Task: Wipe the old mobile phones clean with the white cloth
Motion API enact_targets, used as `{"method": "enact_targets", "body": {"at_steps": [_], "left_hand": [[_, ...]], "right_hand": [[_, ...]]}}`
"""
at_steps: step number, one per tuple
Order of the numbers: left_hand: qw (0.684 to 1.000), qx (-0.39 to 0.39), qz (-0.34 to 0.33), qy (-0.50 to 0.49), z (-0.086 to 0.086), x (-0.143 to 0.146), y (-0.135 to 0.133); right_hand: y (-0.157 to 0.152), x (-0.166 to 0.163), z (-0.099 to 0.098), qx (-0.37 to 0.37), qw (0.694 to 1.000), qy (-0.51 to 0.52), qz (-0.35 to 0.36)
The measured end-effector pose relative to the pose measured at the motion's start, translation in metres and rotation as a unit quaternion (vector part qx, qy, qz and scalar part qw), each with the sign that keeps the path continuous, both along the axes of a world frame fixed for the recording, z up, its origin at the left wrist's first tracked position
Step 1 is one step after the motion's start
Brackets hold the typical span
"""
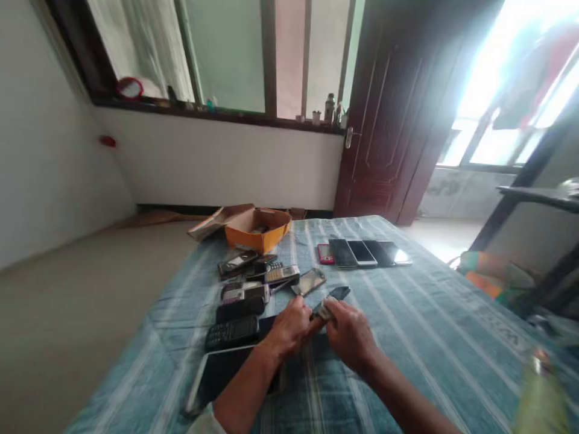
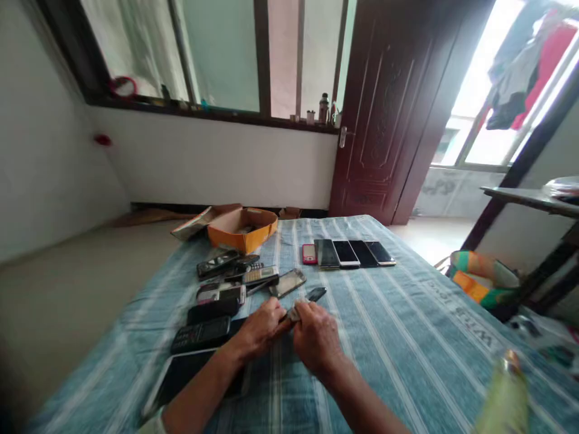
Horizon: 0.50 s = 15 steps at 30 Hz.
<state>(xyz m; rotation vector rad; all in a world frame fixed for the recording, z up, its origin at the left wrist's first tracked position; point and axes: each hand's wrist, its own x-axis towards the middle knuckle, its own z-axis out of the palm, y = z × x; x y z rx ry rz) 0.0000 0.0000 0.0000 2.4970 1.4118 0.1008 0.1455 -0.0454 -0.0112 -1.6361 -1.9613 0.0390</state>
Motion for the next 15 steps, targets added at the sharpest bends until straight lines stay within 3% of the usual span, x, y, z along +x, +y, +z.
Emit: {"method": "enact_targets", "body": {"at_steps": [10,15], "left_hand": [[1.0,0.0,0.016,-0.022,0.001,0.001,-0.001],[1.0,0.004,0.011,-0.029,0.001,0.0,-0.002]], "right_hand": [[0.014,0.021,-0.008,0.019,0.999,0.007,-0.04],[0.031,0.044,-0.015,0.038,0.993,0.085,-0.074]]}}
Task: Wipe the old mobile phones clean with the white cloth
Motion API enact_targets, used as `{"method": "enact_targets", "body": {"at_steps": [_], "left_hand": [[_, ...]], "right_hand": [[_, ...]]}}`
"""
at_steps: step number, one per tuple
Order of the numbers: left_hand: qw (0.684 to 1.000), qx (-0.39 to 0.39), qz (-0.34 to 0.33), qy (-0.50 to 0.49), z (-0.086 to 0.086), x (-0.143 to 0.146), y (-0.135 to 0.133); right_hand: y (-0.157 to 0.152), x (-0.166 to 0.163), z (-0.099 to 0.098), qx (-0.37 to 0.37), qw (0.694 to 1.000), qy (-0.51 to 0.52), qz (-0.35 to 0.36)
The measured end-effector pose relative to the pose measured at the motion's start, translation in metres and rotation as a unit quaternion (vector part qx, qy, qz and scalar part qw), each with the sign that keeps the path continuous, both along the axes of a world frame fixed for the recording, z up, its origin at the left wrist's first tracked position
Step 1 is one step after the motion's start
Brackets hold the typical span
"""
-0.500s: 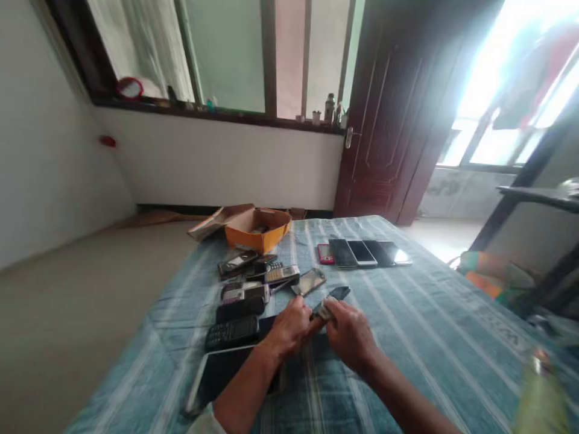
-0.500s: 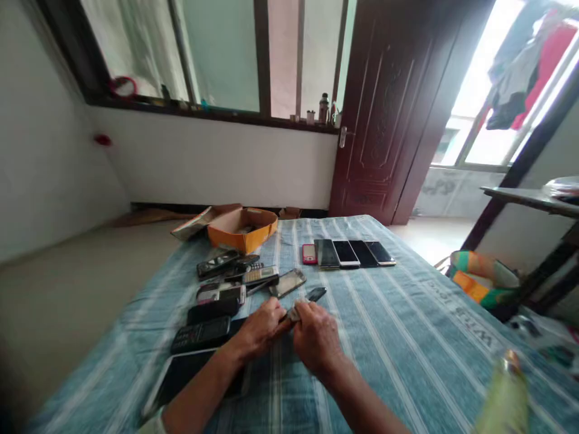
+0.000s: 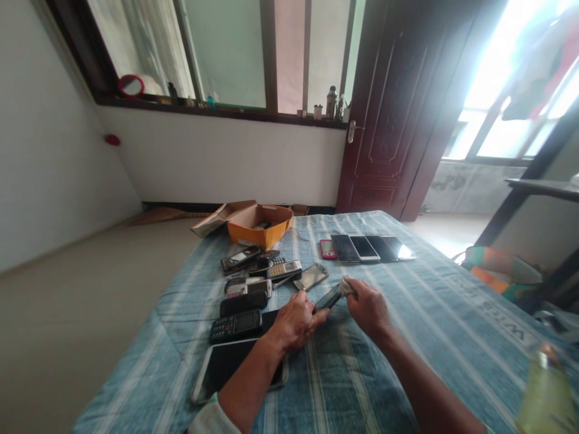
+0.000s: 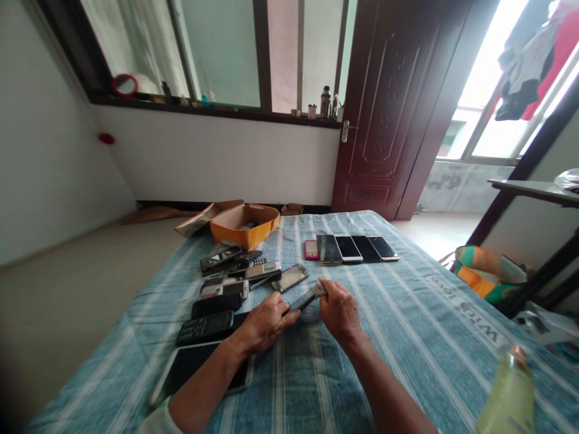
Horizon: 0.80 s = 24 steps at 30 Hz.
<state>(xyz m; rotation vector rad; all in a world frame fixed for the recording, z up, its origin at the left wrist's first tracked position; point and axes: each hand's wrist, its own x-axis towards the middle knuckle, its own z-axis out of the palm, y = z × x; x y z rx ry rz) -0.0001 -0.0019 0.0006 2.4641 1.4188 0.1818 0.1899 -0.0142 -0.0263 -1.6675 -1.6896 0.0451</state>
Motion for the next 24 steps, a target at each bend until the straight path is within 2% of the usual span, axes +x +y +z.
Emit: {"method": "enact_targets", "body": {"at_steps": [6,10,17,20,24], "left_hand": [[1.0,0.007,0.001,-0.027,-0.003,-0.002,0.001],[0.999,-0.015,0.015,-0.038,0.0,-0.001,0.0],[0.999,-0.019,0.006,-0.041,-0.001,-0.003,0.003],[0.999,-0.021,-0.002,-0.048,-0.002,-0.004,0.005],[0.998,-0.022,0.002,-0.052,-0.004,-0.004,0.006]], "right_hand": [[0.007,0.001,-0.006,-0.017,0.993,0.118,-0.026],[0.002,-0.015,-0.01,-0.005,0.982,0.187,0.001],[-0.009,-0.034,-0.013,-0.014,0.973,0.228,0.037],[-0.011,-0.038,-0.012,-0.034,0.95,0.303,0.063],[-0.015,-0.044,-0.009,-0.076,0.904,0.407,0.109]]}}
